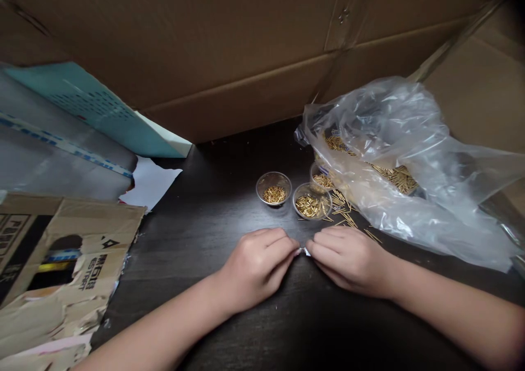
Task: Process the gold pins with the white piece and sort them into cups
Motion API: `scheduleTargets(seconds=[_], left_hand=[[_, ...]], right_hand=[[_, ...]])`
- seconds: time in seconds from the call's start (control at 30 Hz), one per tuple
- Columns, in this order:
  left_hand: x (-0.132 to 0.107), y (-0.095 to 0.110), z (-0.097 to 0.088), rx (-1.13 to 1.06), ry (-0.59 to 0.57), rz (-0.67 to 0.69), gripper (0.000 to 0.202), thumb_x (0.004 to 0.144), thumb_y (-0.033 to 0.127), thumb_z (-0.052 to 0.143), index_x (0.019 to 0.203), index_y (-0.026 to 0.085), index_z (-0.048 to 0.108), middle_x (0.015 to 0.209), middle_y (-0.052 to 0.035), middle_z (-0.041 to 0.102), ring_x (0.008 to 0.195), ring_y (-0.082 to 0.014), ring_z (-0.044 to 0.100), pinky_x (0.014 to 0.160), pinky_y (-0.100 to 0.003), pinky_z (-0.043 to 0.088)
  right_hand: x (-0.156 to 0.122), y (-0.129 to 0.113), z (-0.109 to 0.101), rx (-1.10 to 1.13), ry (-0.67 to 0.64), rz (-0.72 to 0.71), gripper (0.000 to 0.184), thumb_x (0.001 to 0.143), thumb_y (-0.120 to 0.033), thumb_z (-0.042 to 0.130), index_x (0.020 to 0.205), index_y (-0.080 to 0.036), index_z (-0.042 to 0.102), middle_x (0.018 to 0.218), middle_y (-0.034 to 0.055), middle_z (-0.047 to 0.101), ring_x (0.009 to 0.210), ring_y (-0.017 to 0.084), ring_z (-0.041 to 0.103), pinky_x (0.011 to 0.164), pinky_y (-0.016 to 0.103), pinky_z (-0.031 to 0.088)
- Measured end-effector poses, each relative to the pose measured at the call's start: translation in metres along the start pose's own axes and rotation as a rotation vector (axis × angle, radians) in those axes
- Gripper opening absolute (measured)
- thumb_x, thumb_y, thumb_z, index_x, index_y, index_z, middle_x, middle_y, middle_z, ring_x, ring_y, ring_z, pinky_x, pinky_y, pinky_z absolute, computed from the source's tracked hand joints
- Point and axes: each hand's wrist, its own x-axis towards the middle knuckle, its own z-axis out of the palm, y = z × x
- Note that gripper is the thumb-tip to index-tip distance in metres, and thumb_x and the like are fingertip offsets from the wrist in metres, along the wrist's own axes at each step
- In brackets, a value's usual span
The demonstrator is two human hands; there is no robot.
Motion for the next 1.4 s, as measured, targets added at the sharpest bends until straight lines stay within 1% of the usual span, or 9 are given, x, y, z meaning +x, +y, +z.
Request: scheduleTargets(seconds=[0.1,0.3,0.47,0.67,0.83,1.03,1.2,1.3,1.4], left_hand=[[-0.001,0.0,0.002,-0.053,0.013,-0.037,0.015,0.097,0.011,0.056,0.093,0.009,0.07,0.072,-0.0045,0.061,0.064,-0.0142,0.055,0.06,-0.026,0.043],[0.001,-0.001,0.002,-0.239,0.041,-0.106,0.009,0.095,0.013,0.062,0.092,0.01,0.071,0.075,-0.0052,0.067,0.066,-0.013,0.06,0.063,-0.023,0.047],[0.0,-0.001,0.002,-0.256,0.055,-0.068,0.009,0.093,0.01,0.063,0.093,0.01,0.072,0.075,-0.0057,0.068,0.065,-0.0131,0.061,0.061,-0.023,0.047],[-0.002,0.0,0.004,-0.26,0.089,-0.038,0.01,0.091,0.007,0.064,0.096,0.011,0.073,0.076,-0.0061,0.07,0.065,-0.0132,0.063,0.062,-0.024,0.048],[0.0,0.001,0.003,-0.358,0.053,-0.165,0.008,0.093,0.012,0.065,0.091,0.012,0.074,0.077,-0.0059,0.071,0.068,-0.0133,0.065,0.065,-0.023,0.05],[0.001,0.0,0.004,-0.364,-0.013,-0.279,0.011,0.093,0.015,0.065,0.087,0.014,0.073,0.076,-0.004,0.07,0.07,-0.013,0.064,0.066,-0.023,0.047],[0.002,0.002,0.007,-0.399,0.002,-0.4,0.011,0.092,0.016,0.066,0.082,0.015,0.072,0.076,-0.0027,0.071,0.072,-0.0136,0.065,0.068,-0.023,0.047],[0.004,0.005,0.007,-0.492,0.014,-0.5,0.012,0.09,0.018,0.068,0.08,0.015,0.072,0.07,-0.0018,0.069,0.068,-0.0138,0.063,0.066,-0.024,0.047],[0.006,0.007,0.007,-0.714,0.004,-0.57,0.016,0.091,0.025,0.069,0.08,0.014,0.072,0.065,-0.0015,0.067,0.061,-0.0128,0.062,0.061,-0.023,0.048]], right_hand=[[0.001,-0.001,0.001,0.082,-0.005,0.038,0.027,0.102,-0.014,0.041,0.084,-0.015,0.062,0.071,0.0034,0.053,0.065,0.018,0.044,0.062,0.032,0.037],[0.008,-0.003,-0.002,0.545,-0.033,0.261,0.026,0.103,-0.021,0.046,0.081,-0.016,0.059,0.068,-0.0018,0.048,0.062,0.012,0.046,0.06,0.026,0.036],[0.011,0.001,-0.006,0.782,-0.117,0.422,0.029,0.102,-0.032,0.051,0.077,-0.017,0.058,0.064,-0.0042,0.045,0.059,0.01,0.043,0.057,0.024,0.033],[0.01,0.007,-0.004,0.954,-0.183,0.458,0.03,0.101,-0.037,0.053,0.079,-0.017,0.06,0.064,-0.0048,0.045,0.059,0.01,0.04,0.056,0.023,0.032],[0.01,0.004,-0.006,0.791,-0.122,0.362,0.028,0.101,-0.029,0.052,0.077,-0.017,0.057,0.061,-0.0061,0.041,0.056,0.009,0.04,0.056,0.023,0.032],[0.005,0.004,-0.003,0.288,-0.082,0.076,0.025,0.102,-0.016,0.042,0.081,-0.017,0.056,0.071,0.0002,0.05,0.064,0.014,0.043,0.061,0.028,0.033],[-0.002,-0.001,0.001,-0.057,-0.063,-0.028,0.026,0.102,-0.014,0.039,0.087,-0.016,0.06,0.073,0.0034,0.055,0.064,0.018,0.046,0.061,0.032,0.035],[-0.001,-0.008,0.003,-0.066,0.0,0.022,0.025,0.101,-0.014,0.041,0.083,-0.017,0.059,0.071,0.003,0.054,0.063,0.018,0.046,0.06,0.033,0.035],[0.003,-0.012,0.002,0.156,0.043,0.124,0.023,0.1,-0.015,0.042,0.081,-0.018,0.056,0.069,0.0012,0.052,0.06,0.017,0.044,0.058,0.031,0.036]])
